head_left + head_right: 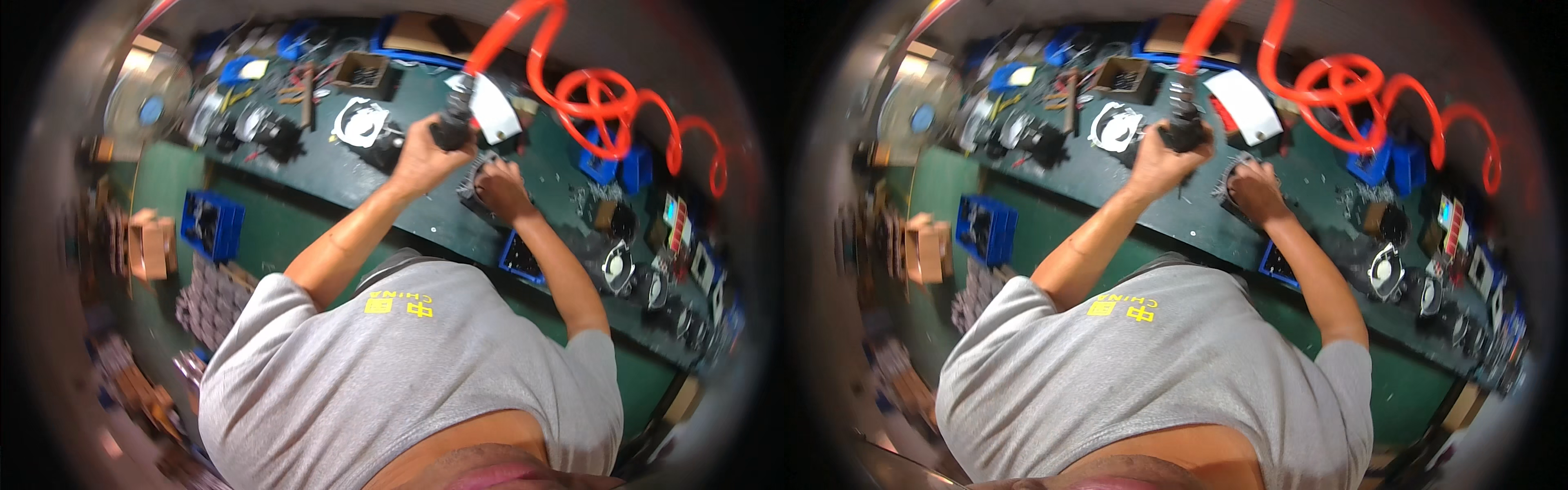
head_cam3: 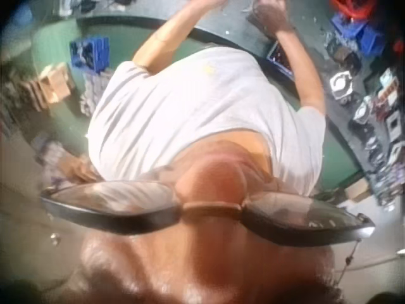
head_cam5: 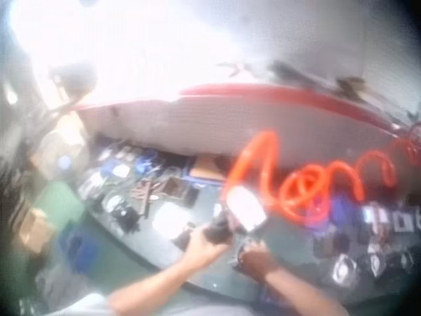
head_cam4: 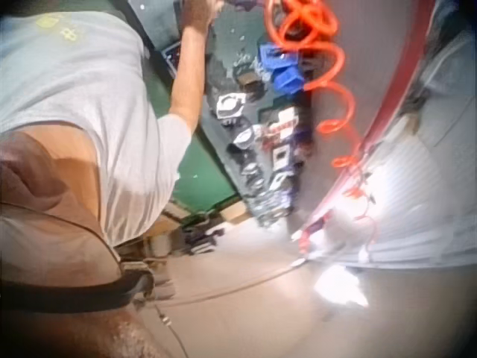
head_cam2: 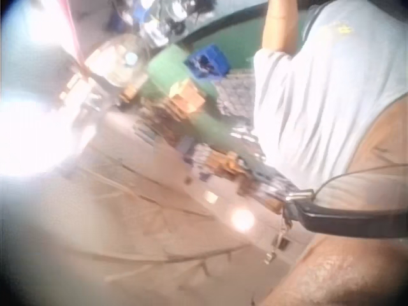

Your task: The person assembles metal components on a workbench using a pneumatic screwdriver and a cordless drill. They insert screws into a circular metal housing, tighten them with the tools, and handle multiple similar housings and small parts on the table.

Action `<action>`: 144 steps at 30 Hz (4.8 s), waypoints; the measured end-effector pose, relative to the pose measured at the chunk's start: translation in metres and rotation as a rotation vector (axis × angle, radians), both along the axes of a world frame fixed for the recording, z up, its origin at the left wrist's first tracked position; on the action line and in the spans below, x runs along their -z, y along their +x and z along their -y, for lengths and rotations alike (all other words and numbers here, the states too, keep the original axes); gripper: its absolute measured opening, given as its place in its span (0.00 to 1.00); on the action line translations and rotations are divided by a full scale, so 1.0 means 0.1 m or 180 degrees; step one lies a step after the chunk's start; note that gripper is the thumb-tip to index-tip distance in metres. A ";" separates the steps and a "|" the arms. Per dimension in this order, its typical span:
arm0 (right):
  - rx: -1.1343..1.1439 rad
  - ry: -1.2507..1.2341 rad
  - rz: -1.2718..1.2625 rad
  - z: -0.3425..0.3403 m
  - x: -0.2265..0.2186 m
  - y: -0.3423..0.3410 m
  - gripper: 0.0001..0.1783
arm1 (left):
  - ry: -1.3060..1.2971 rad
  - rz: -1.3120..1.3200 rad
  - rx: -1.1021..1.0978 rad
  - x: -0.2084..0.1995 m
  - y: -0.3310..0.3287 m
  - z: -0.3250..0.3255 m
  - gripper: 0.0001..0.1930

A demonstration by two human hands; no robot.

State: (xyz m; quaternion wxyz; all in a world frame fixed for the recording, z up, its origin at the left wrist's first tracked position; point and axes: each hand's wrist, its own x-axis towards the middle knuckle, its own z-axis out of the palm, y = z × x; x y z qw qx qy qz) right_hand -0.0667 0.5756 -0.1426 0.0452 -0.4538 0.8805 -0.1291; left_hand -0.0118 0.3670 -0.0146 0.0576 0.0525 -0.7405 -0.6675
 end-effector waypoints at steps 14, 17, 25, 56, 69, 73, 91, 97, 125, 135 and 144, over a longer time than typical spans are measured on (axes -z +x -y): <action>-0.1135 0.0092 0.0138 -0.04 -0.29 -0.15 0.08 | 0.0142 -0.0055 0.0106 0.45 0.43 0.36 0.10; -0.1226 0.0150 0.0152 0.00 -0.26 -0.17 0.09 | 0.0083 -0.0024 0.0082 0.46 0.46 0.42 0.10; -0.1254 0.0215 0.0048 -0.08 -0.20 -0.16 0.06 | 0.0346 0.0392 0.0148 0.49 0.49 0.49 0.10; 0.2622 -0.1990 0.1437 0.46 -0.43 0.55 0.30 | -0.0470 0.0211 0.0271 1.44 0.11 -0.01 0.12; 0.2639 -0.2930 0.2596 0.50 -0.01 0.45 0.25 | 0.2291 0.1099 -0.0976 1.46 0.03 -0.43 0.11; 0.2640 -0.4204 0.5704 0.36 -0.31 0.44 0.18 | 0.2771 0.1205 -0.1020 1.39 -0.03 -0.43 0.10; 0.4232 -0.3642 0.4162 -1.86 -0.01 1.74 0.20 | -0.1517 0.0890 0.0864 2.82 -0.22 0.64 0.23; 0.5753 -0.3406 0.3146 -2.00 0.56 3.34 0.15 | -0.1648 0.1380 0.1608 3.13 -0.52 0.50 0.27; 0.7102 -0.2185 0.2839 -3.46 1.88 6.17 0.12 | -0.2689 -0.0076 0.2392 2.51 1.20 -1.73 0.11; 0.6921 -0.3597 0.1794 -6.26 1.84 5.54 0.11 | -0.1451 0.0067 0.3238 1.65 1.31 -5.37 0.09; 0.6581 -0.2517 0.2566 -7.70 1.89 5.29 0.13 | -0.0983 0.0028 0.3795 1.49 0.92 -7.87 0.07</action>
